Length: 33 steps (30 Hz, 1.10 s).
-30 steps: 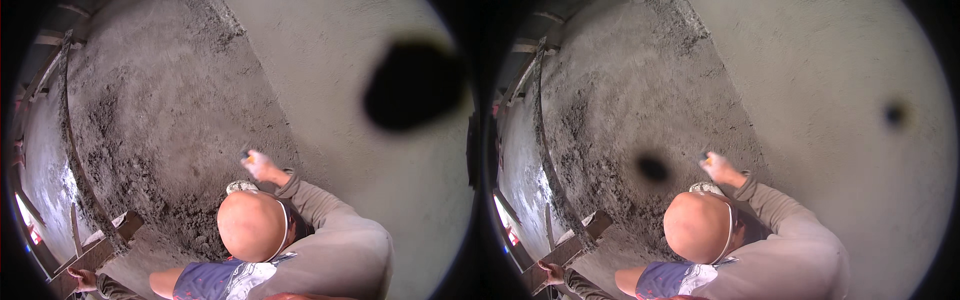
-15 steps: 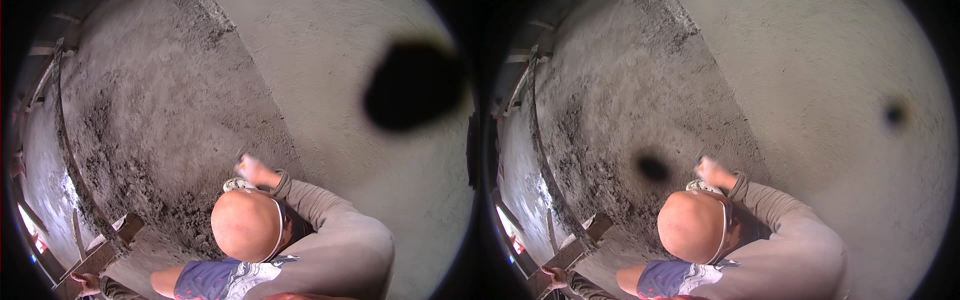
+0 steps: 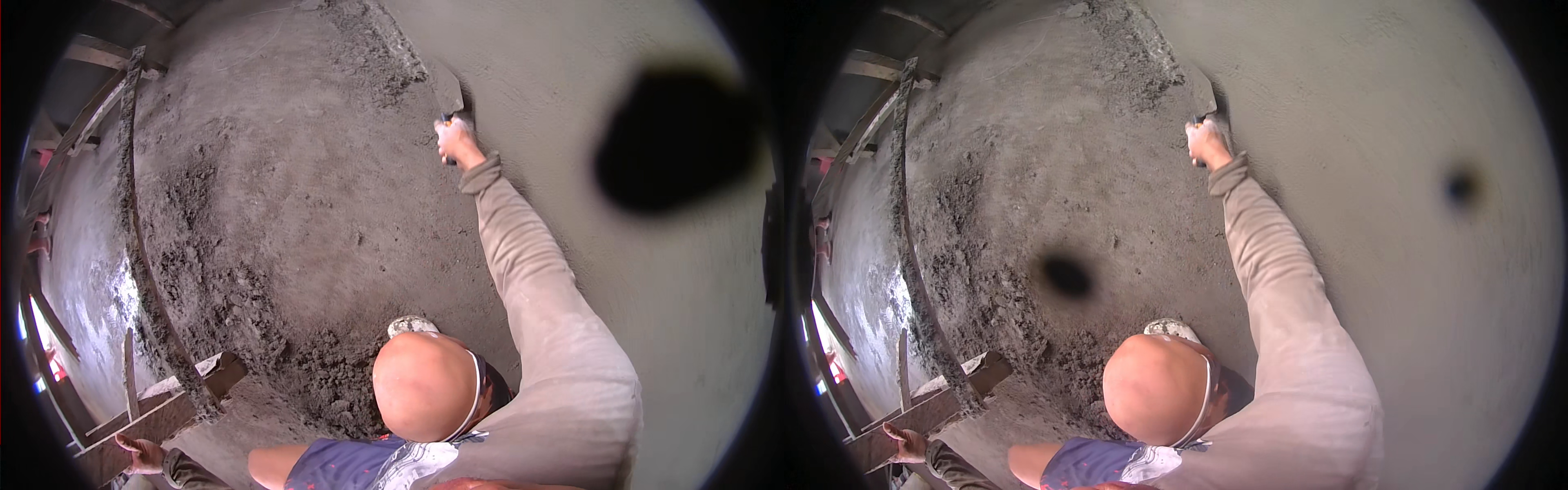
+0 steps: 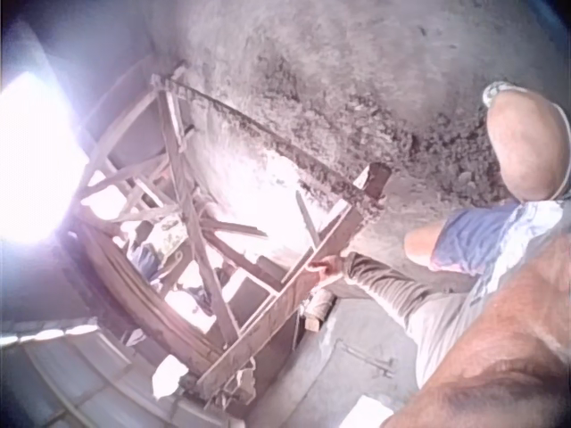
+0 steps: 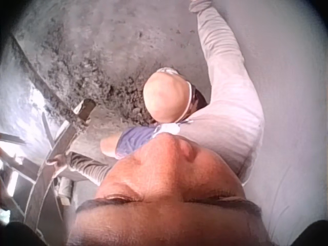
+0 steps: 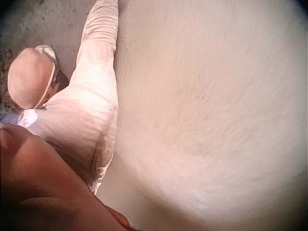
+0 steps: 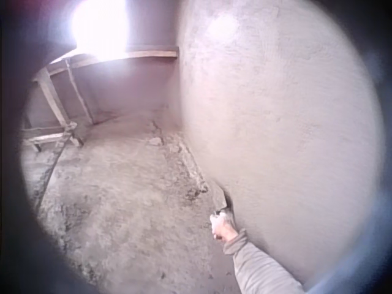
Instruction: Applying and smoothing mortar onto a wall using a trowel.
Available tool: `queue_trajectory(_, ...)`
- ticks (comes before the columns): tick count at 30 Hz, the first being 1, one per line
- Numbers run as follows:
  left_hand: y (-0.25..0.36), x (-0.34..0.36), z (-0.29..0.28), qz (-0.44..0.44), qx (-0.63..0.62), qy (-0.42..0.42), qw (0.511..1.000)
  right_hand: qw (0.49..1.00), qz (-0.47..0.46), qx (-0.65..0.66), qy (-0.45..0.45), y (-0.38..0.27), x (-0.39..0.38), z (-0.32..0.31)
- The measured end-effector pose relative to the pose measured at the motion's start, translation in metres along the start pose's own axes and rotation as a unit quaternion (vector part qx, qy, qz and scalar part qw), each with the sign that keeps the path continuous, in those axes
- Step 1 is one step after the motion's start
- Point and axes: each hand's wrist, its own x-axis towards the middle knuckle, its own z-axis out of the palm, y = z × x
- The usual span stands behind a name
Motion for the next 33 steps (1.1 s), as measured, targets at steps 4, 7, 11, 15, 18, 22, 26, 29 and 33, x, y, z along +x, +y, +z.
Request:
queue_trajectory(4,-0.097,0.002,-0.016,-0.029,-0.051,-0.030,0.998,0.984,-0.113,-0.135,-0.028,0.004,0.070,0.014)
queue_trajectory(7,-0.076,-0.009,-0.017,-0.007,0.063,-0.068,0.996,0.999,0.032,-0.037,-0.018,-0.032,0.047,0.020)
queue_trajectory(11,0.046,-0.024,0.003,-0.073,0.288,-0.118,0.948,0.997,0.066,-0.042,0.005,-0.009,0.075,0.007)
queue_trajectory(15,-0.074,0.019,-0.046,0.044,0.445,-0.088,0.890,0.995,0.064,-0.014,-0.080,-0.046,0.083,0.040)
queue_trajectory(18,-0.035,0.008,-0.030,0.117,0.302,-0.028,0.946,0.991,0.084,-0.006,-0.099,-0.038,0.084,0.032)
queue_trajectory(22,0.017,-0.006,-0.001,0.163,0.192,0.069,0.965,0.868,-0.287,-0.214,-0.344,0.043,0.112,0.022)
queue_trajectory(26,0.002,-0.006,-0.009,-0.102,0.220,-0.059,0.968,0.815,-0.340,-0.290,-0.369,0.090,-0.023,0.133)
queue_trajectory(29,-0.011,-0.004,-0.012,-0.122,-0.374,0.029,0.919,0.785,-0.153,-0.297,-0.521,-0.009,-0.189,0.121)
queue_trajectory(33,0.048,-0.013,0.002,-0.051,-0.030,-0.024,0.998,0.839,-0.236,-0.263,-0.414,0.014,-0.168,0.092)
